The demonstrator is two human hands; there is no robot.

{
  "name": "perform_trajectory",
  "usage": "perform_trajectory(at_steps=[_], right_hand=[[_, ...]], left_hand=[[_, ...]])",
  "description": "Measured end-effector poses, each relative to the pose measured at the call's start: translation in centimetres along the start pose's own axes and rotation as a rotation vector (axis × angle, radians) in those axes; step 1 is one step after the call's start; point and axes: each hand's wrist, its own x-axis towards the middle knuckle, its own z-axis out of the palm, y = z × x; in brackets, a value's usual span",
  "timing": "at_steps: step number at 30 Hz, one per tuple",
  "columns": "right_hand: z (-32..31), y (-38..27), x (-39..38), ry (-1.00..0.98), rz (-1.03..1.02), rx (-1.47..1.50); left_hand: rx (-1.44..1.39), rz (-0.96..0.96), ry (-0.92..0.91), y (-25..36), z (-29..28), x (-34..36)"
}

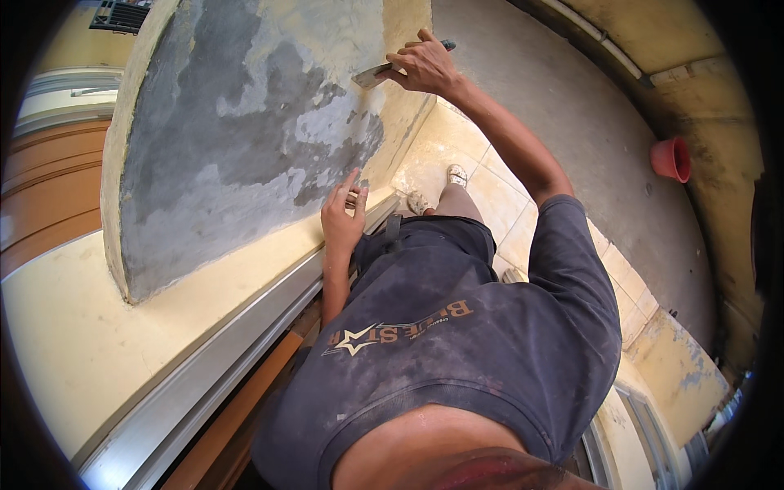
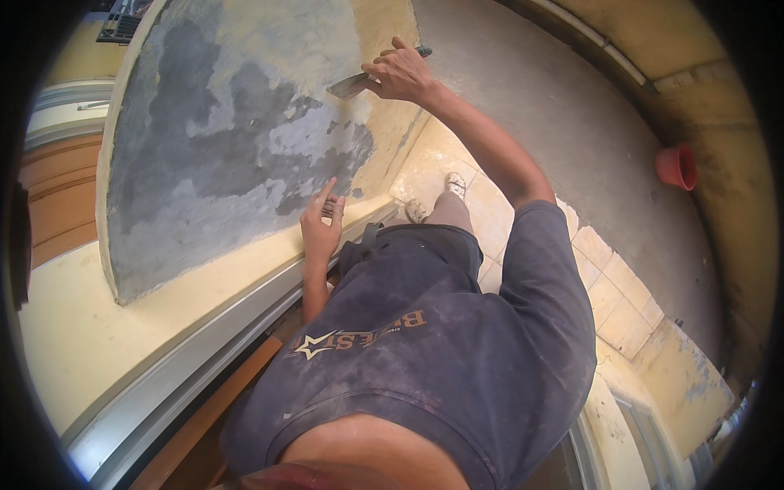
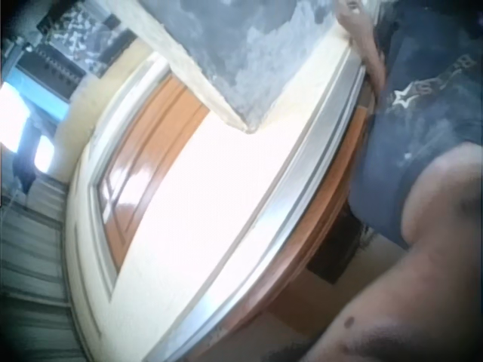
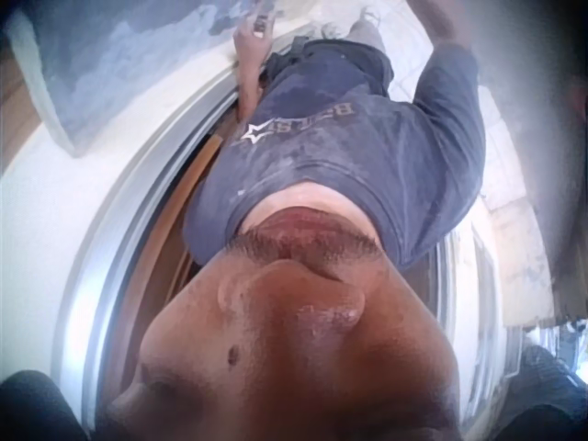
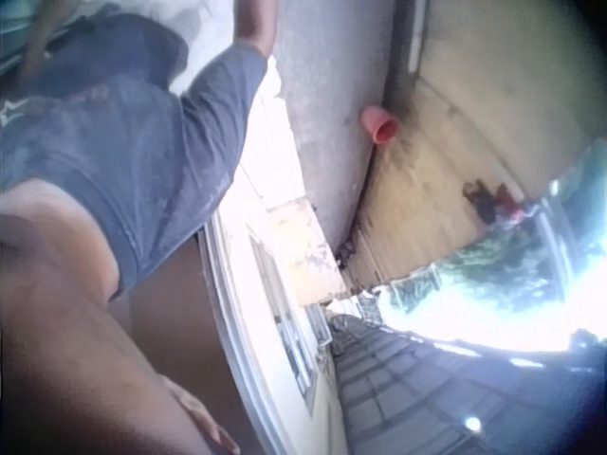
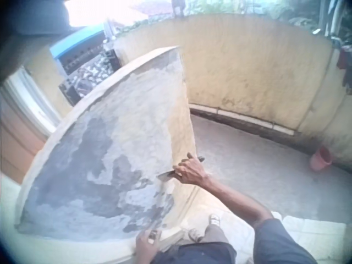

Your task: The person uses a trowel to apply and smooth plaster onto a curved wall section. They repeatedly spread the material and scrape the surface to create a uniform finish.

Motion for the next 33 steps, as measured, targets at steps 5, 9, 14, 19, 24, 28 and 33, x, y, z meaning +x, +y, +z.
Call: perform_trajectory(at_steps=[5,9,14,19,24,28,33], right_hand=[[-1.0,0.8,0.6,0.050,-0.012,0.041],[-0.5,-0.6,0.9,-0.056,0.008,0.049],[0.3,-0.2,0.6,0.011,-0.034,0.159],[-0.3,-2.7,-4.0,-0.209,0.479,0.609],[0.0,-11.8,-10.4,-0.412,1.107,1.594],[2.3,-14.1,-10.2,-0.341,1.132,1.532],[5.0,-14.7,-7.1,-0.012,1.187,1.574]], left_hand=[[0.014,0.018,0.013,0.3,0.0,0.7],[-0.038,-0.043,0.019,0.4,0.2,1.0],[0.027,-0.045,0.029,1.0,0.1,0.9],[-0.048,-0.073,0.037,1.3,0.9,1.4],[0.008,-0.024,-0.076,1.5,4.4,2.6],[-0.119,-0.368,-0.263,2.1,8.0,3.9],[-0.439,-0.635,-0.306,3.0,9.9,6.4]])
